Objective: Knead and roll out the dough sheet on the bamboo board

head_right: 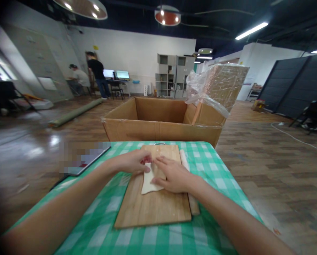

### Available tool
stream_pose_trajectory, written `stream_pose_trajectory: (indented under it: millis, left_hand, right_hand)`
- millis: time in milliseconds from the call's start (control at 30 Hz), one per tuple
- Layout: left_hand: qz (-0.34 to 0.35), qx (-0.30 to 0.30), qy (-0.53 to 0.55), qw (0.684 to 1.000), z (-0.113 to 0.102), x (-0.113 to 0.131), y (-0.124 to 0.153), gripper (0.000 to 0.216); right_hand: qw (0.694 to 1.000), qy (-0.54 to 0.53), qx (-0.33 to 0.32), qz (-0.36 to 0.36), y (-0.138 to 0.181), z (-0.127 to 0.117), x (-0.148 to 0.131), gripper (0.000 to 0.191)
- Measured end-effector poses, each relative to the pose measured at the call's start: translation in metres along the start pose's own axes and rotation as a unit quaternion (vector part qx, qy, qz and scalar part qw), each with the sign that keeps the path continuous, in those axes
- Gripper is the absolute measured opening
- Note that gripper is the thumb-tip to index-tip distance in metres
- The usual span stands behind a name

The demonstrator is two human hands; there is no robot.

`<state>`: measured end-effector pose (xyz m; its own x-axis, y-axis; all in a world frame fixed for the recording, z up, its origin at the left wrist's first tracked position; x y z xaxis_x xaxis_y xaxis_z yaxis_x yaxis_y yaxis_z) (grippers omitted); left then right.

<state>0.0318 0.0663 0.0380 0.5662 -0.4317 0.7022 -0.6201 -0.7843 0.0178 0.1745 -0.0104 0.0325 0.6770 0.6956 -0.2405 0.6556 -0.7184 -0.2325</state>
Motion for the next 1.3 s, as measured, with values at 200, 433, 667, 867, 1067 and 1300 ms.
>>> stream_pose_trajectory:
  millis: [200,433,667,867,1067,1300]
  left_hand:
    - [-0.019,-0.026,0.017,0.999,0.002,-0.009,-0.004,0.012]
    - [-0.052,-0.021,-0.042,0.998,0.001,-0.018,-0.008,0.004]
    - [-0.088,0.001,-0.086,0.992,-0.001,-0.023,-0.007,0.014]
    - [-0.086,0.011,-0.088,0.992,-0.003,-0.019,-0.005,0.016]
    - [-0.076,0.013,-0.068,0.995,-0.001,-0.017,-0.005,0.013]
    - [-0.067,0.027,-0.046,0.996,-0.004,-0.024,-0.006,0.017]
  right_hand:
    - [0.992,0.099,-0.044,0.058,0.008,0.022,-0.008,0.077]
    - [0.990,0.116,-0.028,0.070,0.010,0.027,-0.003,0.083]
    - [0.991,0.089,-0.072,0.070,0.011,0.025,-0.002,0.095]
    - [0.993,0.074,-0.063,0.066,0.008,0.020,-0.007,0.093]
    - [0.996,0.050,-0.072,0.026,0.003,0.032,-0.023,0.079]
    - [0.995,0.039,-0.088,0.015,0.004,0.036,-0.022,0.083]
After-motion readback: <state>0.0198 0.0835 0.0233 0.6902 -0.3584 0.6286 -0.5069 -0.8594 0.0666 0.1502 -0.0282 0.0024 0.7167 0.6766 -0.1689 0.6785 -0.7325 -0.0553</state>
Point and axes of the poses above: each hand's wrist, its own y-axis away from the middle knuckle, its own z-axis out of the palm, x = y × z, the point moved 7 cm from there along -y, towards the middle knuckle, and after that the axes turned 5 degrees about y, right-handed, at the moved point
